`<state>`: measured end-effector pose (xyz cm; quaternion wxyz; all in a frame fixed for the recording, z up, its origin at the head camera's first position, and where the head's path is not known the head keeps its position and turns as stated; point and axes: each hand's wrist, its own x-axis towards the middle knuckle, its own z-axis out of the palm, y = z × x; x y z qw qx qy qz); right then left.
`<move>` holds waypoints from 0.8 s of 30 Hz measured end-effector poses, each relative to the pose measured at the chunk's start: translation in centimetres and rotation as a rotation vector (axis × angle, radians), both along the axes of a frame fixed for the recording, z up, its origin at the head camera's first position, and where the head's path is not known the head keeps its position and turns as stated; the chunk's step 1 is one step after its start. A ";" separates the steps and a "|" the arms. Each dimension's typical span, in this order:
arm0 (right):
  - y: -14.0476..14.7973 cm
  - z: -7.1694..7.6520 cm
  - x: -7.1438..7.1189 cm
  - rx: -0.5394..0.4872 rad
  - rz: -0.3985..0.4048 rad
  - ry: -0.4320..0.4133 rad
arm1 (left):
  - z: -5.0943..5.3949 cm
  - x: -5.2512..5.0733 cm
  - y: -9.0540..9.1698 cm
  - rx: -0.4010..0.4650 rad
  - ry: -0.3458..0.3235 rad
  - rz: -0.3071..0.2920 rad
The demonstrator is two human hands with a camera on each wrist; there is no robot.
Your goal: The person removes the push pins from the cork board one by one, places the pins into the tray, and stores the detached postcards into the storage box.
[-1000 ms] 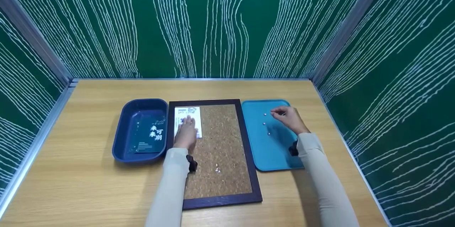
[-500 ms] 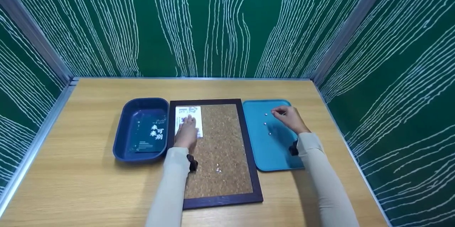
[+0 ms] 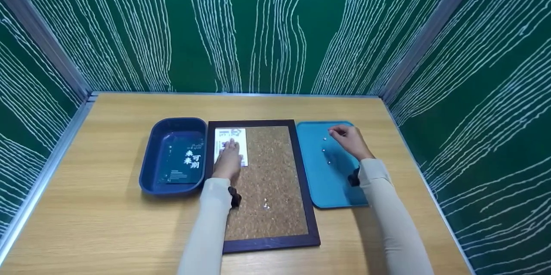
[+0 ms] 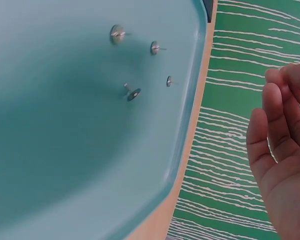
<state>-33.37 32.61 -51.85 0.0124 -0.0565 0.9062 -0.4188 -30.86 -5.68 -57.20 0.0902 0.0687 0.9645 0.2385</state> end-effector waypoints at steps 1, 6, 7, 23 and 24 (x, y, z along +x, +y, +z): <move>-0.1 0.0 -0.1 -0.012 -0.004 -0.008 | 0.0 0.0 0.0 0.003 -0.001 0.002; -0.8 0.0 -0.4 -0.023 0.010 -0.011 | 0.0 0.1 0.0 0.022 -0.001 0.013; -1.0 -0.1 -0.5 -0.021 0.011 -0.006 | 0.0 0.1 0.0 0.022 0.000 0.014; -5.1 0.2 -1.9 -0.248 -0.139 -0.053 | 0.2 0.1 -0.1 0.011 0.004 -0.014; -5.4 0.2 -2.0 -0.260 -0.152 -0.059 | 0.2 0.1 -0.1 0.010 0.005 -0.016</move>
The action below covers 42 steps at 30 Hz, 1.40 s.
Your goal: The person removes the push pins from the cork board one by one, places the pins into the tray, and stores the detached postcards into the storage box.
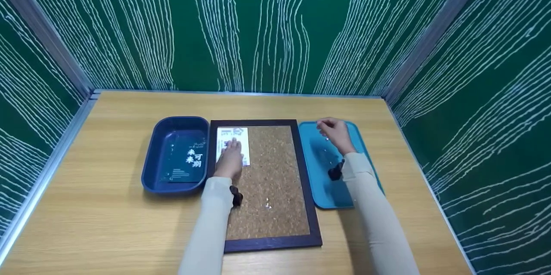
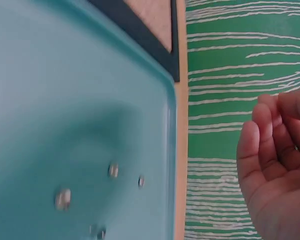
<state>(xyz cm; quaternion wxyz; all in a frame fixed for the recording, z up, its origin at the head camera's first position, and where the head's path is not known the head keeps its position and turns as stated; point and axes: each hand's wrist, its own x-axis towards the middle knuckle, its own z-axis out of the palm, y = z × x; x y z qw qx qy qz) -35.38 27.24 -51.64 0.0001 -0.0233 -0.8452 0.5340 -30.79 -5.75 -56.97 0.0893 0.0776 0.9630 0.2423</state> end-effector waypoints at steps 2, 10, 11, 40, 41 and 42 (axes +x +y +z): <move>-1.0 0.5 0.0 -0.036 -0.014 -0.020 | -0.1 0.0 -0.1 0.003 0.006 0.000; -4.3 0.0 -1.2 -0.184 -0.118 -0.121 | 0.2 0.1 -0.1 0.028 -0.001 0.006; -4.8 0.1 -1.2 -0.214 -0.124 -0.139 | 0.2 0.0 -0.1 0.022 -0.003 0.005; -15.3 -2.7 -1.9 -0.399 0.042 -0.427 | 0.1 0.0 -0.3 0.041 -0.008 0.002; -15.5 -2.8 -1.9 -0.408 0.045 -0.433 | 0.1 0.0 -0.3 0.047 -0.007 0.005; -15.6 -2.9 -1.8 -0.416 0.048 -0.439 | 0.1 0.0 -0.3 0.052 -0.005 0.008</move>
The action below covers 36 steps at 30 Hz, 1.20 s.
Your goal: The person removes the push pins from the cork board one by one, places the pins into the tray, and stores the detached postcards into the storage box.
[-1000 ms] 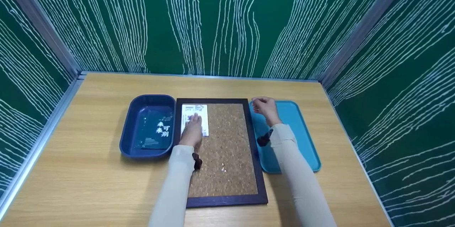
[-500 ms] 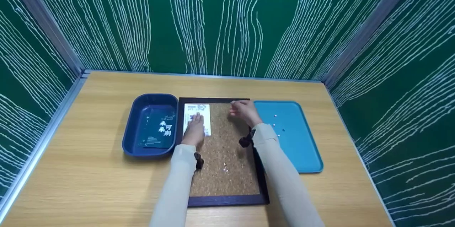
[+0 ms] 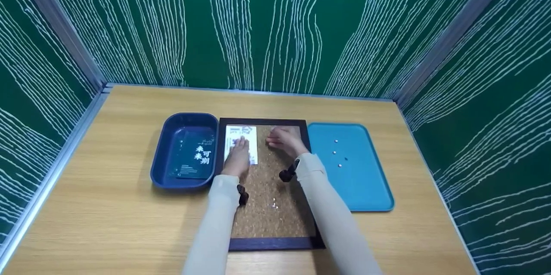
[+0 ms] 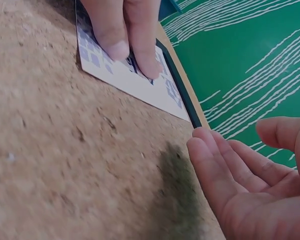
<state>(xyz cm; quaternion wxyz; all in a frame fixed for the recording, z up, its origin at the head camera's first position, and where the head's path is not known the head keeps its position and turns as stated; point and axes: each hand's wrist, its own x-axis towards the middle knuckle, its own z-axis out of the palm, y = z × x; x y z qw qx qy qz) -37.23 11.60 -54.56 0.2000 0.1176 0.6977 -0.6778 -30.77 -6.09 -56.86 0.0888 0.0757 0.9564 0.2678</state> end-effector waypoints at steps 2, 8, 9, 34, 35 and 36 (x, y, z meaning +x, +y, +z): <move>-0.3 -0.2 0.1 -0.020 0.008 -0.013 | 0.0 0.0 0.0 -0.003 0.003 0.003; -1.2 -0.9 0.4 -0.075 0.021 -0.047 | -0.2 -0.1 0.1 -0.036 0.018 -0.001; -1.3 -1.0 0.4 -0.081 0.023 -0.049 | -0.2 -0.1 0.1 -0.039 0.018 -0.002; -2.2 -2.2 0.6 -0.125 -0.010 -0.076 | -0.5 -0.2 0.2 -0.054 0.002 0.014; -2.2 -2.2 0.6 -0.125 -0.014 -0.079 | -0.5 -0.2 0.2 -0.052 0.005 0.014; -2.2 -2.2 0.6 -0.127 -0.019 -0.081 | -0.5 -0.2 0.3 -0.053 0.005 0.014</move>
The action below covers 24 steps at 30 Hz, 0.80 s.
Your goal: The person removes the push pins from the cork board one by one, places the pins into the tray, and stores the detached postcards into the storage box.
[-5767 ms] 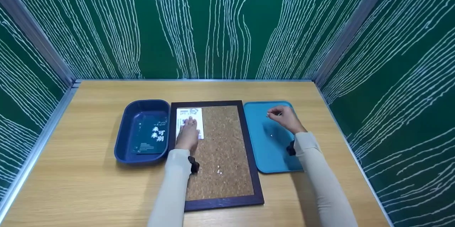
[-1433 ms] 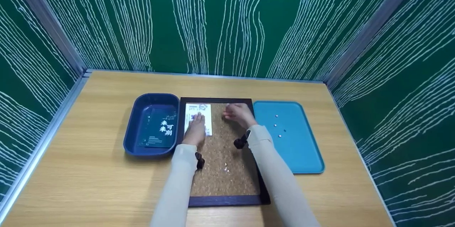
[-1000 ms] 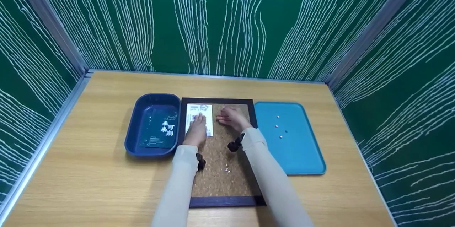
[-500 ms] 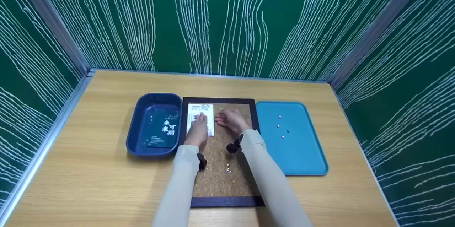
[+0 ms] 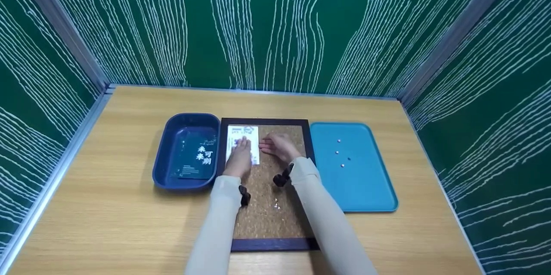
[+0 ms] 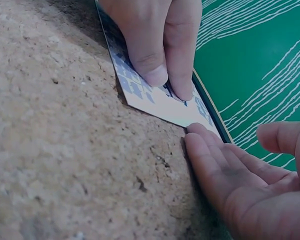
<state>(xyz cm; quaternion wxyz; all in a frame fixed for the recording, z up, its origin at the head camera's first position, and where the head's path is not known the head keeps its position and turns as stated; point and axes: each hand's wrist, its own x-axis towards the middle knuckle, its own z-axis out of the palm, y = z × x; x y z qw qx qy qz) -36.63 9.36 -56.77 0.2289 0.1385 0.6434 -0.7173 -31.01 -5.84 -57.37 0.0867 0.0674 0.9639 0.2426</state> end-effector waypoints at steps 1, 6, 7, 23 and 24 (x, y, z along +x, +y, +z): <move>0.0 0.0 0.0 0.000 -0.003 -0.003 | 0.0 0.0 0.0 -0.001 0.001 -0.001; -0.1 0.0 0.0 0.004 0.003 -0.002 | -0.3 -0.4 -0.1 0.029 -0.008 0.007; -0.2 0.0 0.0 0.006 0.004 -0.002 | -0.4 -0.5 -0.1 0.036 -0.009 0.009; -0.9 0.3 0.1 0.020 -0.017 -0.018 | -0.2 0.0 -0.1 0.017 0.040 -0.006; -1.0 0.3 0.1 0.023 -0.015 -0.012 | -0.1 0.0 -0.1 0.015 0.044 -0.007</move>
